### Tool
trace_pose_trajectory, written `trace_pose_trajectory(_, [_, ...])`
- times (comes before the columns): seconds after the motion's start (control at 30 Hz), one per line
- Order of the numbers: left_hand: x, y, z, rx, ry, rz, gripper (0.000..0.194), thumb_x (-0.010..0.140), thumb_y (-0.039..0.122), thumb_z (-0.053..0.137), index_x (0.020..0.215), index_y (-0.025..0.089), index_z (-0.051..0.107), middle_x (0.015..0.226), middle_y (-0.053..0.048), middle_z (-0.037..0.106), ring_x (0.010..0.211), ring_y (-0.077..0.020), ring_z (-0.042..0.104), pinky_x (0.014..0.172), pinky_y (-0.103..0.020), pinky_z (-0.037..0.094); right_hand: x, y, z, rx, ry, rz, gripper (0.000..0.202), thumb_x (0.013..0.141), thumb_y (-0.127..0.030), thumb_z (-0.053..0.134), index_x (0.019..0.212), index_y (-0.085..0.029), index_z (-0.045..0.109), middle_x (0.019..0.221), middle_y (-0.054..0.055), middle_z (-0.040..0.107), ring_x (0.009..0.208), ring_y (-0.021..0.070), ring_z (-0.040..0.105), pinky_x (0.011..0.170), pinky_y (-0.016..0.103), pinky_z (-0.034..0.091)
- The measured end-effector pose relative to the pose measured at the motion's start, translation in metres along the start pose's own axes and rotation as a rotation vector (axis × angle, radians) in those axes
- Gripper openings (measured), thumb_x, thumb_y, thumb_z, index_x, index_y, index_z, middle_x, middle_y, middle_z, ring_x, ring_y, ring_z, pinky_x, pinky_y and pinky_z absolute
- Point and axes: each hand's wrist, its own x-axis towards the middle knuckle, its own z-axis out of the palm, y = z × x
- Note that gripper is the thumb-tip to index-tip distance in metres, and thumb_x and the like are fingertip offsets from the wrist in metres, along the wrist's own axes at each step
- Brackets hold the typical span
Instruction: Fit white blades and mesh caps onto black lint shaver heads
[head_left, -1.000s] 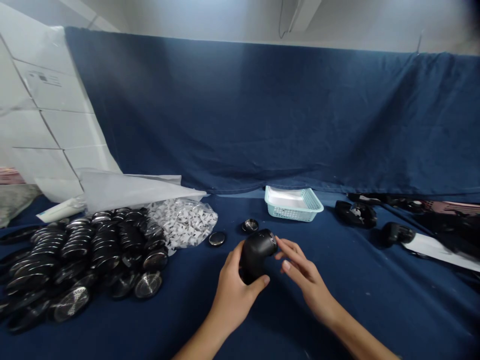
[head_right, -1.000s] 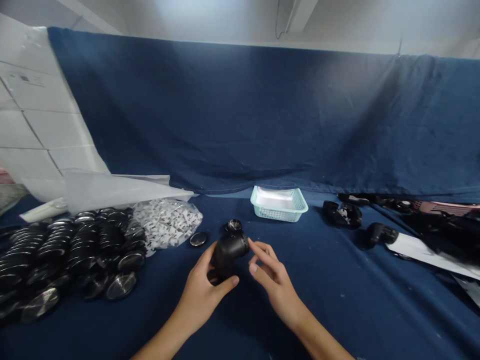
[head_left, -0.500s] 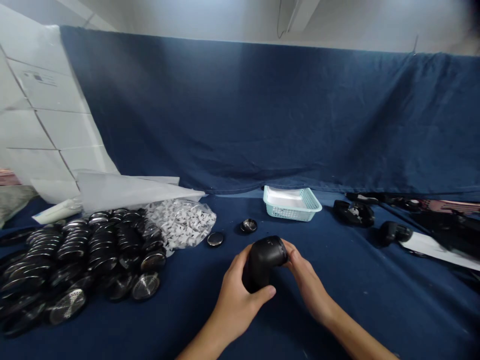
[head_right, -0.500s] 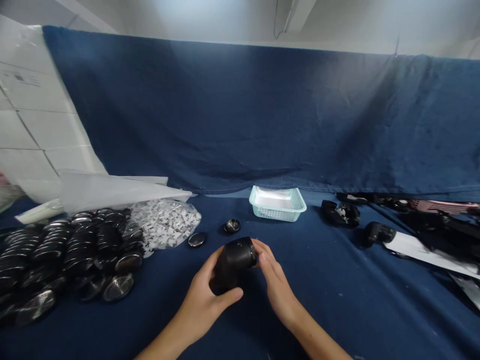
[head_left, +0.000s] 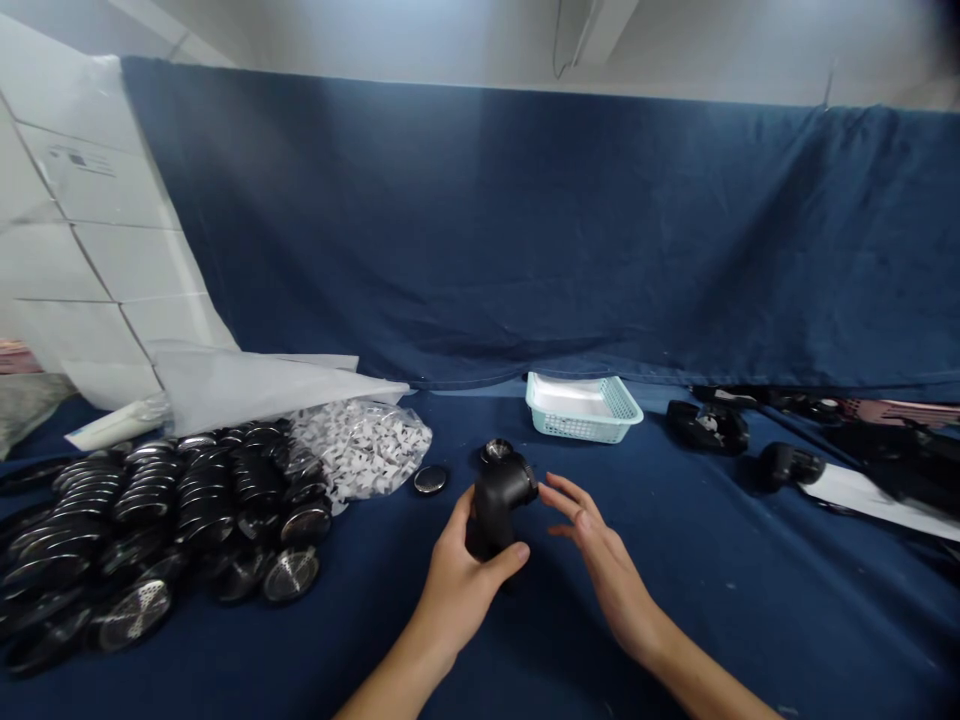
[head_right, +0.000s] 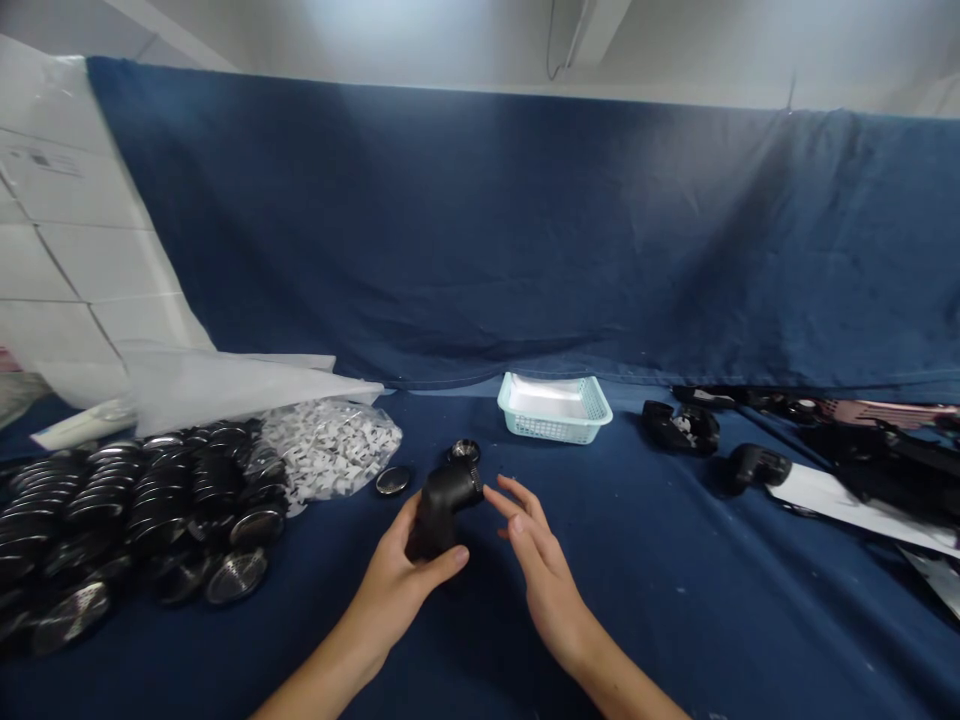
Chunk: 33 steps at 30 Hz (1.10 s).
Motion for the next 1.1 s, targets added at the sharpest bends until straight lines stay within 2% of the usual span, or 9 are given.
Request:
trace_pose_trajectory(0.13, [-0.004, 0.004, 0.002, 0.002, -0.045, 0.021, 0.07, 0.07, 0.026, 0.074, 0.134, 0.02, 0.046, 0.127, -0.01, 0.06, 0.117, -0.0287, 0.055, 0.101, -0.043, 0.041, 0.001, -0.003, 0.0, -0.006, -0.001, -0.008, 0.046, 0.096, -0.054, 0.032, 0.13, -0.035, 0.055, 0.153, 0.002, 0.03, 0.135, 0.0292, 0.036, 0.105, 0.05, 0.037])
trace_pose_trajectory(0.27, [-0.009, 0.007, 0.005, -0.009, -0.073, -0.006, 0.068, 0.07, 0.026, 0.075, 0.132, 0.02, 0.048, 0.122, -0.01, 0.063, 0.112, -0.0301, 0.057, 0.097, -0.045, 0.043, 0.003, 0.001, -0.004, -0.024, 0.0, -0.035, 0.043, 0.095, -0.052, 0.04, 0.132, -0.035, 0.054, 0.153, 0.001, 0.032, 0.14, 0.028, 0.029, 0.11, 0.051, 0.031])
trace_pose_trajectory(0.37, [-0.012, 0.004, 0.006, -0.012, -0.136, 0.021, 0.07, 0.068, 0.028, 0.078, 0.132, 0.021, 0.048, 0.12, -0.01, 0.063, 0.108, -0.0301, 0.059, 0.094, -0.044, 0.046, 0.004, 0.003, -0.006, -0.024, 0.008, -0.062, 0.042, 0.094, -0.049, 0.045, 0.133, -0.035, 0.052, 0.152, 0.001, 0.035, 0.141, 0.0257, 0.027, 0.115, 0.051, 0.024])
trace_pose_trajectory(0.5, [-0.015, 0.001, 0.006, -0.012, -0.206, 0.069, 0.076, 0.069, 0.032, 0.079, 0.136, 0.023, 0.043, 0.125, -0.01, 0.061, 0.112, -0.03, 0.058, 0.093, -0.041, 0.048, 0.004, 0.001, -0.006, -0.007, 0.047, -0.072, 0.043, 0.093, -0.045, 0.051, 0.133, -0.032, 0.053, 0.147, 0.002, 0.045, 0.14, 0.0244, 0.032, 0.117, 0.05, 0.018])
trace_pose_trajectory(0.6, [-0.017, 0.004, 0.005, 0.054, -0.205, 0.117, 0.076, 0.072, 0.032, 0.077, 0.138, 0.023, 0.041, 0.129, -0.009, 0.058, 0.113, -0.029, 0.057, 0.095, -0.04, 0.047, 0.002, -0.002, -0.004, 0.049, 0.065, -0.051, 0.044, 0.091, -0.043, 0.056, 0.132, -0.032, 0.054, 0.143, 0.001, 0.049, 0.137, 0.0249, 0.038, 0.116, 0.049, 0.022])
trace_pose_trajectory(0.77, [-0.018, 0.009, 0.004, 0.187, -0.161, 0.244, 0.074, 0.071, 0.023, 0.076, 0.138, 0.022, 0.043, 0.135, -0.01, 0.052, 0.124, -0.03, 0.049, 0.107, -0.044, 0.037, 0.0, -0.005, -0.001, 0.141, 0.127, -0.058, 0.041, 0.088, -0.043, 0.061, 0.126, -0.029, 0.06, 0.137, 0.003, 0.056, 0.132, 0.0266, 0.045, 0.112, 0.048, 0.033])
trace_pose_trajectory(0.9, [-0.02, 0.01, 0.005, 0.247, -0.159, 0.261, 0.075, 0.07, 0.017, 0.074, 0.138, 0.024, 0.043, 0.132, -0.01, 0.053, 0.123, -0.0297, 0.049, 0.105, -0.045, 0.039, -0.001, -0.007, -0.002, 0.179, 0.147, -0.044, 0.041, 0.086, -0.043, 0.063, 0.124, -0.028, 0.062, 0.132, 0.006, 0.061, 0.128, 0.0282, 0.049, 0.109, 0.048, 0.037])
trace_pose_trajectory(1.1, [-0.019, 0.011, 0.002, 0.349, -0.152, 0.297, 0.076, 0.072, 0.019, 0.073, 0.14, 0.028, 0.04, 0.128, -0.007, 0.052, 0.119, -0.0288, 0.05, 0.103, -0.046, 0.04, -0.003, -0.008, -0.003, 0.234, 0.1, -0.027, 0.04, 0.088, -0.041, 0.06, 0.126, -0.028, 0.059, 0.127, 0.007, 0.064, 0.122, 0.0263, 0.054, 0.105, 0.045, 0.04])
